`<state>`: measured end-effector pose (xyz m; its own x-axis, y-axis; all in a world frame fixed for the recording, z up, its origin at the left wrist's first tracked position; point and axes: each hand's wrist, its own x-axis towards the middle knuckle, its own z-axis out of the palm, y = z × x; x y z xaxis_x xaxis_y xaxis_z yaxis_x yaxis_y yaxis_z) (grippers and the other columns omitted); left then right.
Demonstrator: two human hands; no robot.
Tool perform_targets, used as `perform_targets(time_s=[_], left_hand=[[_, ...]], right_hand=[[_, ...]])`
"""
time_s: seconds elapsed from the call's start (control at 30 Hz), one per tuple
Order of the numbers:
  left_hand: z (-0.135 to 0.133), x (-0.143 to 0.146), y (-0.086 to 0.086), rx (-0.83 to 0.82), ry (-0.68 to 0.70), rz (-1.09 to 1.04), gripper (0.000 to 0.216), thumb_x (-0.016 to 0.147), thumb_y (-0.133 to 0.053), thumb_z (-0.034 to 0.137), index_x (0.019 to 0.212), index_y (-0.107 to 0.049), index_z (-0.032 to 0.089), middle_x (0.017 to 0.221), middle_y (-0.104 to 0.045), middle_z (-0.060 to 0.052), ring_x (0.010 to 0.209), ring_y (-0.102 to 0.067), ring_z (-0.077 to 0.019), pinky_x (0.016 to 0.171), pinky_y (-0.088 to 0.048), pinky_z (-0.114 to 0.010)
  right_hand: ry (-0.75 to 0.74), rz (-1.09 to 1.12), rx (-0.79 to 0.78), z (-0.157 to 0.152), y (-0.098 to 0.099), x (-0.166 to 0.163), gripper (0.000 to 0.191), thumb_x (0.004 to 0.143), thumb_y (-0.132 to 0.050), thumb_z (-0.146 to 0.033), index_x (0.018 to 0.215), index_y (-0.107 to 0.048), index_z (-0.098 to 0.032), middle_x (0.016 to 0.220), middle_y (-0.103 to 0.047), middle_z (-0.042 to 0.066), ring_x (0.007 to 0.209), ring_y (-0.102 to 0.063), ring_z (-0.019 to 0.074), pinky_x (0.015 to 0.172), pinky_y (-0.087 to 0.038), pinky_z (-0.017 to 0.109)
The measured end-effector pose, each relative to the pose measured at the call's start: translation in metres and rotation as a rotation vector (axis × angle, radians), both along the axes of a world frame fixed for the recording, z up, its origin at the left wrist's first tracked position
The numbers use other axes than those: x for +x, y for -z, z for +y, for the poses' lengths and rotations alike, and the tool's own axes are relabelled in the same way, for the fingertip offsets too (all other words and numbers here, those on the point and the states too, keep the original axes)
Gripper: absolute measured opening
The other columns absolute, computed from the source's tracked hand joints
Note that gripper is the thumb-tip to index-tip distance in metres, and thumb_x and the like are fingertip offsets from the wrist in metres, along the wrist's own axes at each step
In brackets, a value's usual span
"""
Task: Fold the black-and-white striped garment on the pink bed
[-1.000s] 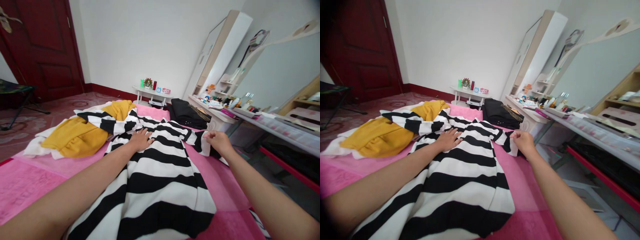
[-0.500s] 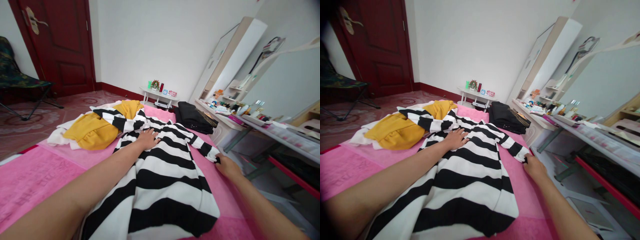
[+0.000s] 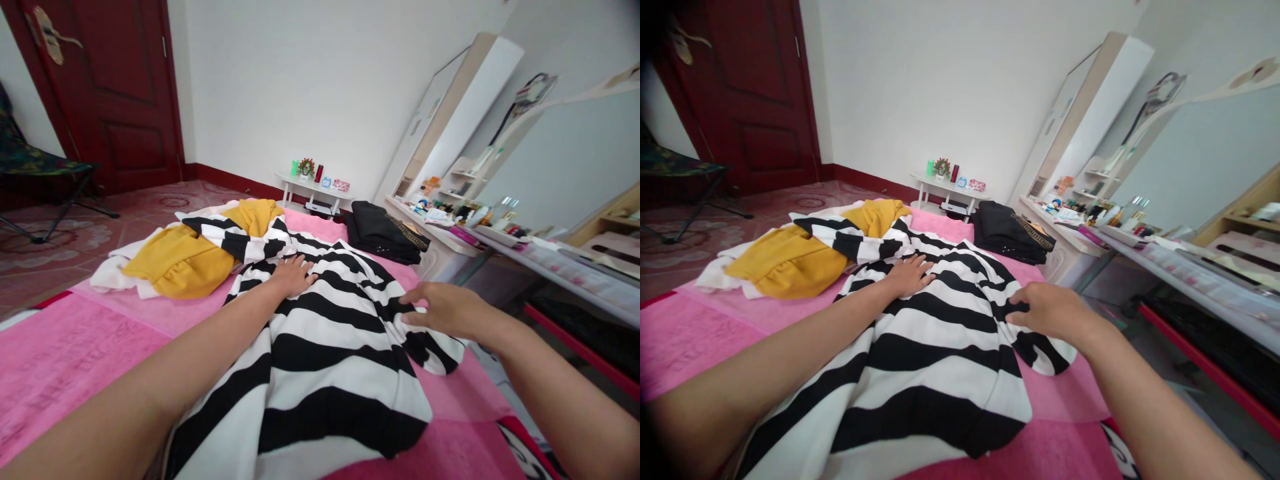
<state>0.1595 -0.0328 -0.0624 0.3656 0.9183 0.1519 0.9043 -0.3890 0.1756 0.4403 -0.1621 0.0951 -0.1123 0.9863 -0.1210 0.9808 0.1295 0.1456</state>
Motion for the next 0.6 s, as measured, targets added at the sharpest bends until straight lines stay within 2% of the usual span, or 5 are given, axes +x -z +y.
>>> perform_targets(time_s=[0.07,0.17,0.33,0.43,0.6], left_hand=[[-0.001,0.000,-0.001,0.001,-0.002,-0.002,0.063,0.090,-0.022,0.061,0.140,-0.038,0.028,0.151,-0.029,-0.008,0.137,-0.025,-0.0317,0.106,-0.023,-0.054],[-0.001,0.000,-0.001,0.013,-0.005,-0.005,0.062,0.090,-0.022,0.061,0.139,-0.039,0.028,0.151,-0.030,-0.009,0.137,-0.026,-0.0317,0.106,-0.024,-0.054],[0.000,-0.001,0.000,0.030,0.004,-0.004,0.062,0.089,-0.021,0.062,0.139,-0.039,0.029,0.150,-0.031,-0.008,0.137,-0.028,-0.0308,0.106,-0.025,-0.054],[0.000,-0.001,0.000,0.032,0.006,0.000,0.063,0.089,-0.020,0.063,0.139,-0.038,0.029,0.150,-0.031,-0.008,0.137,-0.027,-0.0307,0.106,-0.025,-0.054],[-0.001,0.000,-0.001,0.035,0.006,-0.002,0.061,0.090,-0.021,0.061,0.139,-0.039,0.029,0.150,-0.031,-0.008,0.137,-0.027,-0.0300,0.105,-0.026,-0.054]], right_hand=[[-0.121,0.123,0.109,0.011,0.016,-0.020,0.037,0.077,-0.060,-0.049,0.107,-0.068,-0.029,0.107,-0.068,0.005,0.097,-0.063,0.0255,0.079,-0.048,0.034],[-0.271,0.279,0.283,0.035,0.059,-0.042,0.039,0.082,-0.057,-0.042,0.116,-0.063,-0.024,0.122,-0.060,0.006,0.110,-0.056,0.0234,0.093,-0.044,0.034],[-0.206,0.312,0.378,0.067,0.138,-0.049,0.042,0.090,-0.047,-0.039,0.129,-0.052,-0.023,0.137,-0.048,0.008,0.129,-0.039,0.0248,0.105,-0.034,0.043],[-0.201,0.359,0.391,0.071,0.155,-0.043,0.041,0.091,-0.045,-0.040,0.128,-0.053,-0.024,0.136,-0.049,0.007,0.130,-0.037,0.0248,0.106,-0.033,0.044],[-0.263,0.519,0.434,0.070,0.158,-0.032,0.034,0.087,-0.051,-0.032,0.117,-0.062,-0.021,0.127,-0.057,0.008,0.126,-0.042,0.0245,0.107,-0.034,0.043]])
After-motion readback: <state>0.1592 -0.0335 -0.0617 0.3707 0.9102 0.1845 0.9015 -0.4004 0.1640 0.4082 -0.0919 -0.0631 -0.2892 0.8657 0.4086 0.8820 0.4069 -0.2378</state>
